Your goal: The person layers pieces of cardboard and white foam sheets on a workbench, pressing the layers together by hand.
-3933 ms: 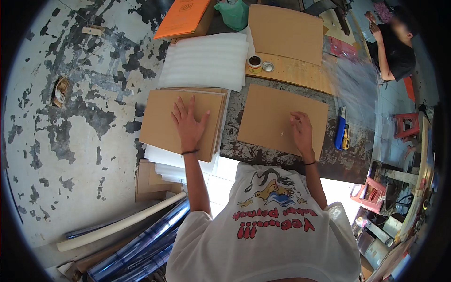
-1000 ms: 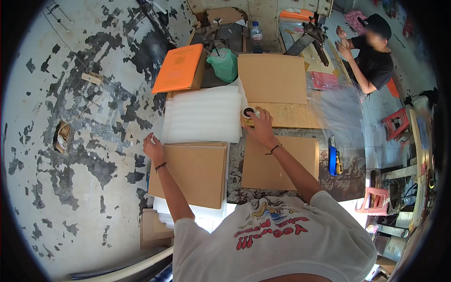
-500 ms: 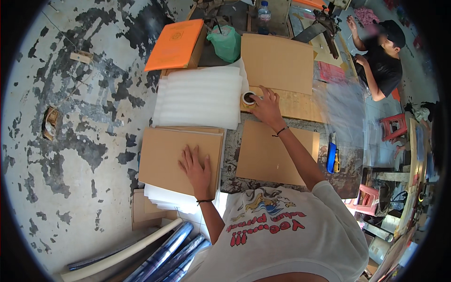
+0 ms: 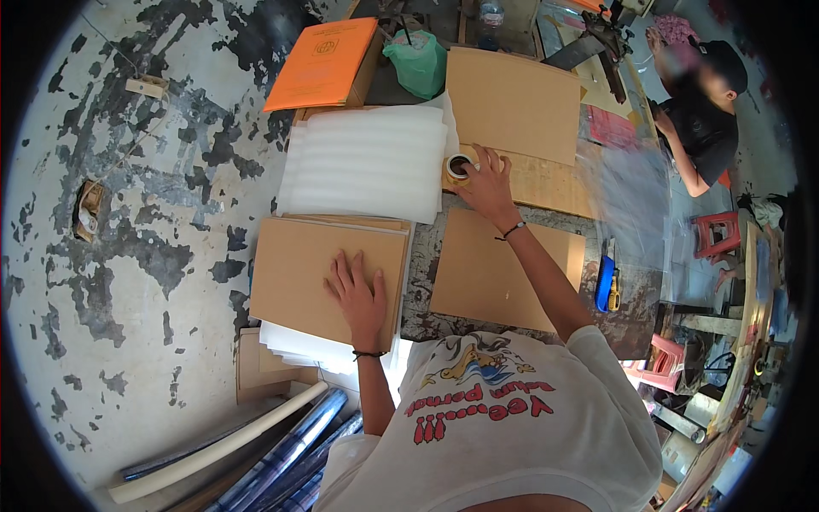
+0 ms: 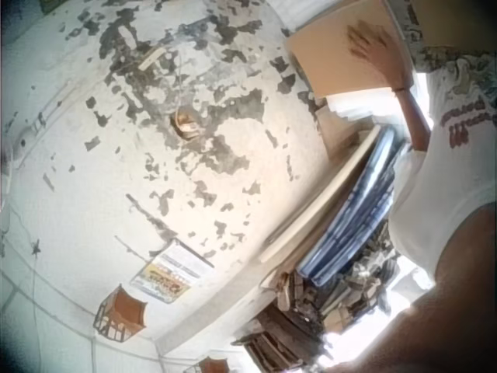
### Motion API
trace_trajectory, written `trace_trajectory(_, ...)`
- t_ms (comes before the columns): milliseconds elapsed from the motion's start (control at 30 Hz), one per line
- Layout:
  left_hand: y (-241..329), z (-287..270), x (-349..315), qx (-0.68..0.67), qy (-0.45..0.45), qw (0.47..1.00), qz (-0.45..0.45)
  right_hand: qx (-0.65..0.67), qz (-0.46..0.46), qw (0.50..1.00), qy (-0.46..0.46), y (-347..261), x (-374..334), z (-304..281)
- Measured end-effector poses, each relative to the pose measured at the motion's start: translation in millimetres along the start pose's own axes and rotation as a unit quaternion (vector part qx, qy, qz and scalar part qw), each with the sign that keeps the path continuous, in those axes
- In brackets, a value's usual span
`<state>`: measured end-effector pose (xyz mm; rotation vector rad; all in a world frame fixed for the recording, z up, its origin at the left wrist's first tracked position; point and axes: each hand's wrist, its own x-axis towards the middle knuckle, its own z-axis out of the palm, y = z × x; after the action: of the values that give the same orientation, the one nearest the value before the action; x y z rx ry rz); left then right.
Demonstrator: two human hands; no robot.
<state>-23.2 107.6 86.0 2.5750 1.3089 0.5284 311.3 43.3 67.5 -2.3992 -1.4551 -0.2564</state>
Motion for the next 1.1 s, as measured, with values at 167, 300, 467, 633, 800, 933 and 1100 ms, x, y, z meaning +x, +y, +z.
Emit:
trace_trajectory(167, -2, -3, -2, -0.002, 0.004, 1.0, 0.005, 0.103, 0.079, 0.991, 0.011, -9, 3, 1)
trace_trajectory(300, -3, -3, -3, -0.002, 0.009, 1.0, 0.003, 0.062, 0.025, 0.997, 0.024, -4, 6, -5)
trace_trajectory(467, -3, -2, -5, -0.005, 0.008, 1.0, -0.002, 0.094, 0.092, 0.99, -0.057, -7, 7, -5)
trace_trajectory(633, -1, -5, -2, -0.014, 0.01, 1.0, -0.002, 0.432, 0.227, 0.87, -0.071, 11, 30, -16)
trace_trajectory(800, -2, -3, -1, -0.019, 0.017, 1.0, -0.001, 0.567, 0.263, 0.774, -0.098, 12, 34, -38)
trace_trajectory(933, -3, -5, -3, -0.018, 0.021, 1.0, -0.004, 0.617, 0.262, 0.737, -0.088, 0, 38, -63)
trace_trajectory(1100, -3, -4, -4, -0.014, 0.019, 1.0, -0.006, 0.665, 0.245, 0.703, -0.063, -15, 45, -111)
